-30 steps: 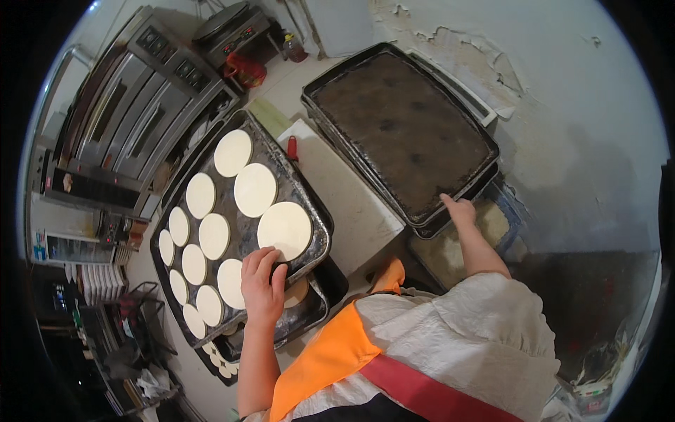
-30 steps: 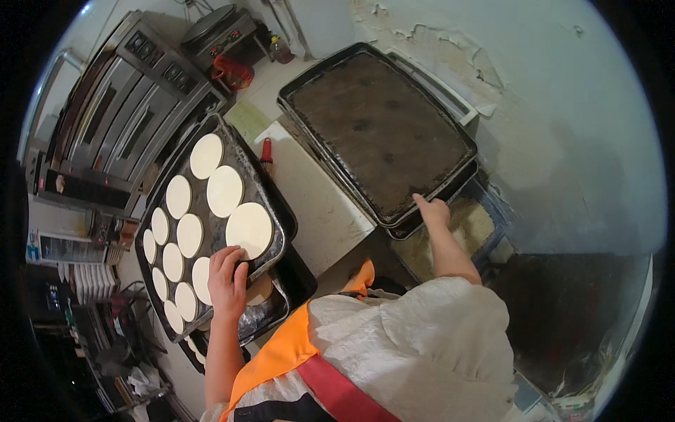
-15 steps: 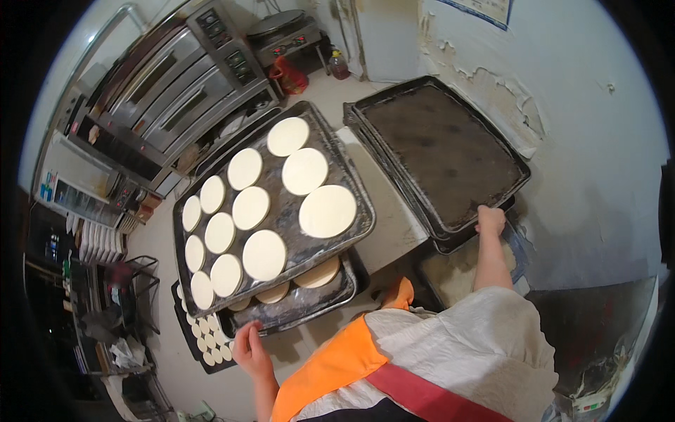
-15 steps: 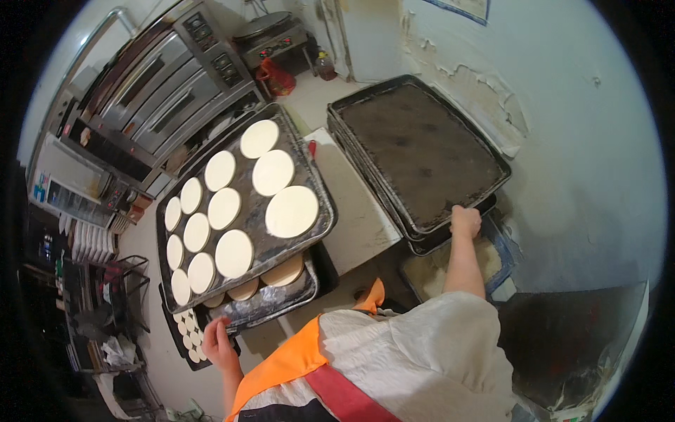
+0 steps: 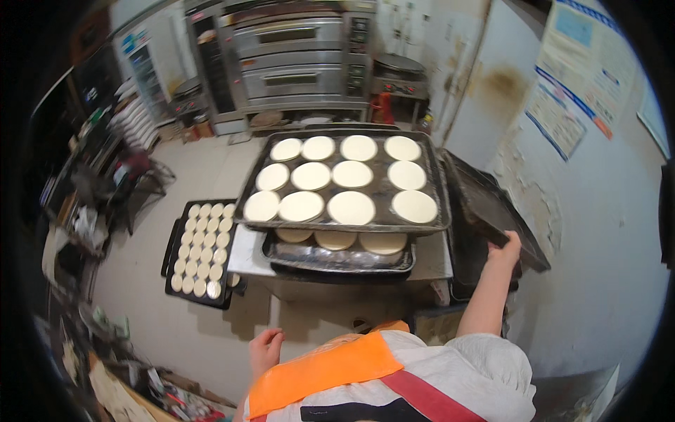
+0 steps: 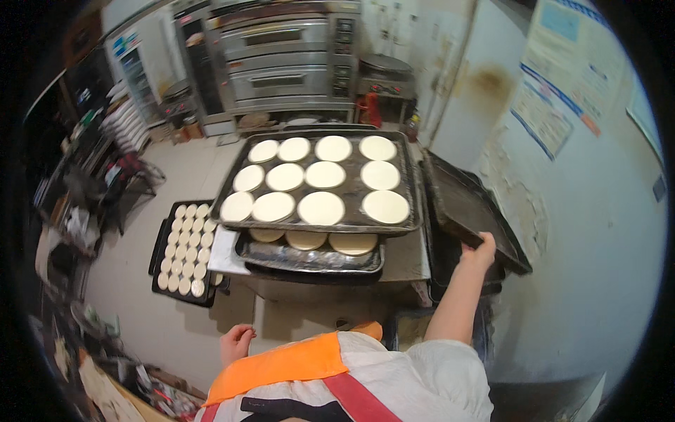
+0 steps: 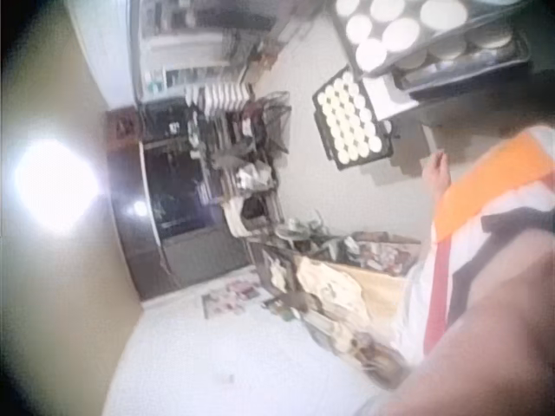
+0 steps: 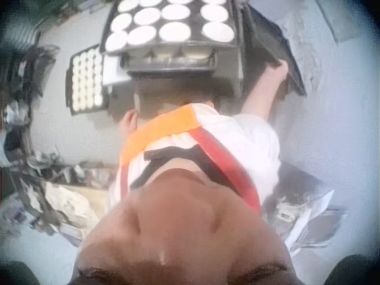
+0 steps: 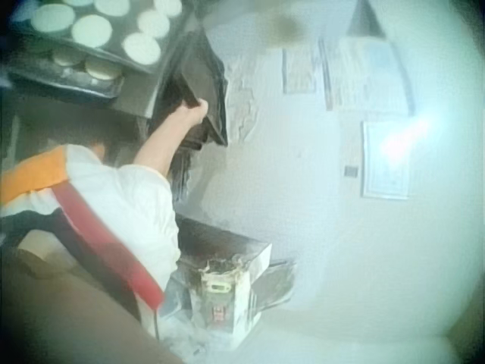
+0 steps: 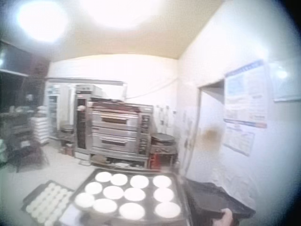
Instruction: The person feeds dough through a pressing machine, flattens it with a rolling pin, and cuts circles using a circular cutter. They brush liquid onto a tray, arrange the dough circles on it, and use a cleaver to cut remaining dough into pieces.
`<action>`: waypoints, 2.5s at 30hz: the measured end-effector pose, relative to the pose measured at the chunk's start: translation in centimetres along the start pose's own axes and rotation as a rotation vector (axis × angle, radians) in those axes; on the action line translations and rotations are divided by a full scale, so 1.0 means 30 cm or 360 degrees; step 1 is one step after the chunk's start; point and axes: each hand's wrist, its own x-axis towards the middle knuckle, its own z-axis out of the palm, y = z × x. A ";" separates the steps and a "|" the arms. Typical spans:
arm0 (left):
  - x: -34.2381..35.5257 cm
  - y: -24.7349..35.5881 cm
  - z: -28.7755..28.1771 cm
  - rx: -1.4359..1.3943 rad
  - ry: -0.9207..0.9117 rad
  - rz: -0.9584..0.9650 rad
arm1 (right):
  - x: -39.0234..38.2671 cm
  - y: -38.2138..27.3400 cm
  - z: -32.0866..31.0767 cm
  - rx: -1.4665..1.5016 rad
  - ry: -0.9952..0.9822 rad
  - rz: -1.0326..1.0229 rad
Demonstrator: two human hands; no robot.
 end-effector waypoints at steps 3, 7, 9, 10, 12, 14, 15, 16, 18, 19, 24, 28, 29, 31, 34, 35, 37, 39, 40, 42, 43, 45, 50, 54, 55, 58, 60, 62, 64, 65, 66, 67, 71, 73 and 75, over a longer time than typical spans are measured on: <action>-0.069 -0.028 -0.066 0.0397 0.0011 0.0230 | -0.078 -0.026 -0.068 0.0084 -0.0330 0.0086; -0.189 -0.124 -0.153 0.0326 0.0015 -0.0005 | -0.407 -0.042 -0.042 -0.0042 -0.0368 0.0080; -0.230 -0.159 -0.206 0.0381 -0.0022 -0.0033 | -0.487 -0.002 -0.067 -0.0141 -0.0463 0.0086; -0.258 -0.186 -0.226 0.0375 0.0018 -0.0040 | -0.534 0.029 -0.059 -0.0188 -0.0522 0.0083; -0.291 -0.231 -0.272 0.0377 0.0095 -0.0035 | -0.634 0.132 -0.042 -0.0262 -0.0532 0.0164; -0.330 -0.272 -0.292 0.0190 0.0183 -0.0076 | -0.678 0.278 -0.069 -0.0494 -0.0458 0.0236; -0.350 -0.292 -0.301 0.0102 0.0236 -0.0098 | -0.743 0.365 -0.071 -0.0332 -0.0476 0.0336; -0.371 -0.308 -0.310 0.0091 0.0233 -0.0130 | -0.753 0.456 -0.100 -0.0339 -0.0527 0.0309; -0.422 -0.327 -0.343 0.0075 0.0294 -0.0197 | -0.877 0.552 -0.092 -0.0393 -0.0617 0.0445; -0.444 -0.329 -0.347 0.0125 0.0337 -0.0227 | -0.921 0.570 -0.076 -0.0402 -0.0662 0.0456; -0.593 -0.337 -0.406 0.0214 0.0634 -0.0499 | -1.001 0.707 -0.015 -0.0352 -0.0792 0.0668; -0.685 -0.406 -0.456 0.0240 0.0731 -0.0659 | -1.026 0.776 0.000 -0.0374 -0.0776 0.0757; -0.695 -0.382 -0.472 0.0265 0.0719 -0.0716 | -1.029 0.788 0.001 -0.0389 -0.0804 0.0740; -0.708 -0.369 -0.504 0.0331 0.0695 -0.0808 | -1.054 0.825 0.019 -0.0425 -0.0835 0.0713; -0.739 -0.380 -0.580 0.0308 0.0737 -0.0872 | -1.147 0.891 0.052 -0.0563 -0.1038 0.0631; -0.733 -0.358 -0.612 0.0219 0.0801 -0.0848 | -1.191 0.902 0.050 -0.0654 -0.1192 0.0682; -0.709 -0.438 -0.692 0.0339 0.0776 -0.0729 | -1.278 0.997 0.025 -0.0763 -0.1446 0.0776; -0.666 -0.442 -0.808 0.0483 0.0741 -0.0704 | -1.269 1.152 -0.045 -0.0943 -0.1933 0.0872; -0.658 -0.495 -0.867 0.0500 0.0753 -0.0714 | -1.297 1.257 -0.059 -0.1241 -0.2269 0.0816; -0.656 -0.543 -0.997 0.0546 0.1190 -0.0794 | -1.297 1.472 -0.108 -0.1714 -0.3311 -0.0007; -0.691 -0.545 -1.089 0.0446 0.1465 -0.0910 | -1.324 1.578 -0.121 -0.1751 -0.3553 -0.0072; -0.824 -0.590 -1.282 0.0439 0.2178 -0.1328 | -1.762 1.580 -0.092 -0.2073 -0.3058 0.0952; -1.620 -1.062 -1.716 -0.0588 0.4024 -0.0791 | -2.242 1.661 -0.196 -0.2510 -0.3475 0.1004; -1.680 -0.888 -1.884 -0.1411 0.4154 -0.0279 | -2.397 1.643 -0.212 -0.2679 -0.3659 0.1152; -1.699 -0.899 -1.899 -0.1623 0.4054 0.0029 | -2.408 1.661 -0.221 -0.2709 -0.3759 0.1154; -1.732 -0.932 -1.850 -0.1990 0.3748 0.0542 | -2.434 1.683 -0.244 -0.2714 -0.4035 0.1160; -1.647 -0.933 -1.783 -0.2004 0.3595 0.0389 | -2.467 1.659 -0.240 -0.2782 -0.4150 0.0977; -1.557 -0.842 -1.717 -0.2026 0.3665 0.0078 | -2.442 1.696 -0.269 -0.2570 -0.4230 0.0929; -1.549 -0.826 -1.591 -0.1757 0.3776 0.0142 | -2.431 1.662 -0.294 -0.2388 -0.4284 0.1087; -1.533 -0.798 -1.524 -0.1513 0.3655 -0.0048 | -2.460 1.620 -0.300 -0.2309 -0.4279 0.1254; -1.508 -0.749 -1.463 -0.1273 0.3494 -0.0220 | -2.467 1.585 -0.316 -0.2255 -0.4301 0.1206; -1.481 -0.689 -1.396 -0.1037 0.3318 -0.0378 | -2.468 1.556 -0.342 -0.2212 -0.4319 0.1157; -1.245 -0.468 -1.140 -0.0586 0.2834 -0.0213 | -2.500 1.331 -0.395 -0.1924 -0.4464 0.1289; -1.147 -0.373 -1.020 -0.0560 0.2586 -0.0241 | -2.486 1.263 -0.396 -0.1749 -0.4502 0.1497; -1.057 -0.279 -0.910 -0.0569 0.2324 -0.0273 | -2.497 1.181 -0.348 -0.1600 -0.4400 0.1921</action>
